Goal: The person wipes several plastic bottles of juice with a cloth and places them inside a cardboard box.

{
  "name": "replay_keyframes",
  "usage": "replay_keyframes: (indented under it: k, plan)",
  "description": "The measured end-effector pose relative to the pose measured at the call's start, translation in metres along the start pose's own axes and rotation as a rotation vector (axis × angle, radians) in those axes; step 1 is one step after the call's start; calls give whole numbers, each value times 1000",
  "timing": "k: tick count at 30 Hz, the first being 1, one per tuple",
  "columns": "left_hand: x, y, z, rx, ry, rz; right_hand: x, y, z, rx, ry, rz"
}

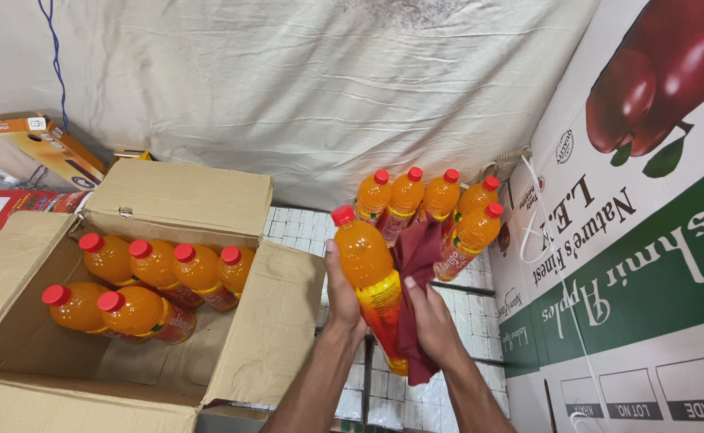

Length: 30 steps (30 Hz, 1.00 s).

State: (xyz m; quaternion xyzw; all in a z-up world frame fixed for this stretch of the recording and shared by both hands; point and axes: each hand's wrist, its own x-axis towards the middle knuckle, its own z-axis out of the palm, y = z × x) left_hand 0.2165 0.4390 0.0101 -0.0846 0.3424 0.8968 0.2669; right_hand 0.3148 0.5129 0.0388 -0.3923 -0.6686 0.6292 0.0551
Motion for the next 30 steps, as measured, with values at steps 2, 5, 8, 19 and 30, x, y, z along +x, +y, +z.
replay_keyframes:
  k: [2, 5, 8, 19, 30]
  plan:
    - [3, 12, -3, 2, -37, 8, 0, 54, -3, 6, -14, -28]
    - [11, 18, -9, -53, -127, 39, -8, 103, 0, 108, 17, 13]
    - [11, 15, -12, -116, -212, 52, -12, 120, 10, 467, 73, 55]
    - [-40, 1, 45, -232, 40, -205, 56, 139, 30, 688, 640, -680]
    - [0, -12, 0, -451, -164, -259, 9, 95, 23, 252, 363, -800]
